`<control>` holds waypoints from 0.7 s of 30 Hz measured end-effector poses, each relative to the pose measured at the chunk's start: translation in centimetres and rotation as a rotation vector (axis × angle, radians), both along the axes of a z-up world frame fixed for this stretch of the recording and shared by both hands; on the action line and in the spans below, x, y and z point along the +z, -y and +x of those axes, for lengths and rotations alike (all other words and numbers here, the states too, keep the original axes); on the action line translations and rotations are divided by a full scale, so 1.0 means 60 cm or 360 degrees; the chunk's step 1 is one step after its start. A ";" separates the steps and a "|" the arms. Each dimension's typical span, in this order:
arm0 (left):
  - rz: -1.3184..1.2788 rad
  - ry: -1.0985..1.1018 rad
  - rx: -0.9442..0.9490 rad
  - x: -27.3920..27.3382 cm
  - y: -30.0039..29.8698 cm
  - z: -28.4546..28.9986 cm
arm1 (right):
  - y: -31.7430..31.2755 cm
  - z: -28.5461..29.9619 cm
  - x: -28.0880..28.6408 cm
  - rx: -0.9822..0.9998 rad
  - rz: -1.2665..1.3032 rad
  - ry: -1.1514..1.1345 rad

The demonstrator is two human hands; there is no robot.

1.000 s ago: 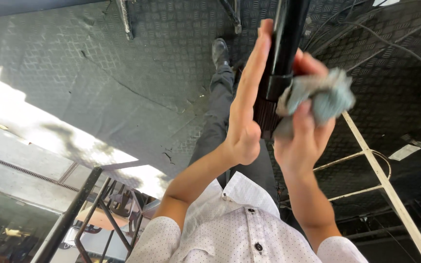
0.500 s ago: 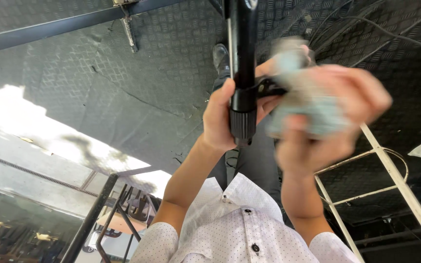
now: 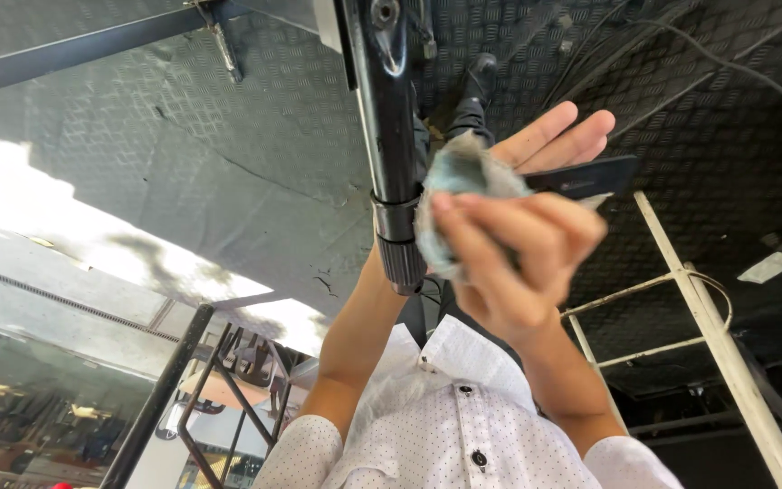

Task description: Wiping down a black metal equipment stand using a cloth.

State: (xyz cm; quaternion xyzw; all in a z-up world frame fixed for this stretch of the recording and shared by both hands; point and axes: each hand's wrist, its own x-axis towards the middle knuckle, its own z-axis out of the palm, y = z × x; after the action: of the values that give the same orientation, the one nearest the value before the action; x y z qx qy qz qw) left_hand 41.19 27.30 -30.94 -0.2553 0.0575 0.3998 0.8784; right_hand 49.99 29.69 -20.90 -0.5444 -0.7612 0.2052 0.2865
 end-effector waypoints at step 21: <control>0.0391 0.0497 0.0636 -0.027 -0.001 0.051 | -0.011 0.025 0.017 -0.0017 -0.0409 0.0025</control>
State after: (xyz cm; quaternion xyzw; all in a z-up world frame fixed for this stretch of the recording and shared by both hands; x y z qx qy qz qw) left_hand 44.25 27.36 -32.58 -0.2117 -0.1789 0.5248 0.8048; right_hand 51.48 30.38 -19.90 -0.5822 -0.7280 0.2953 0.2095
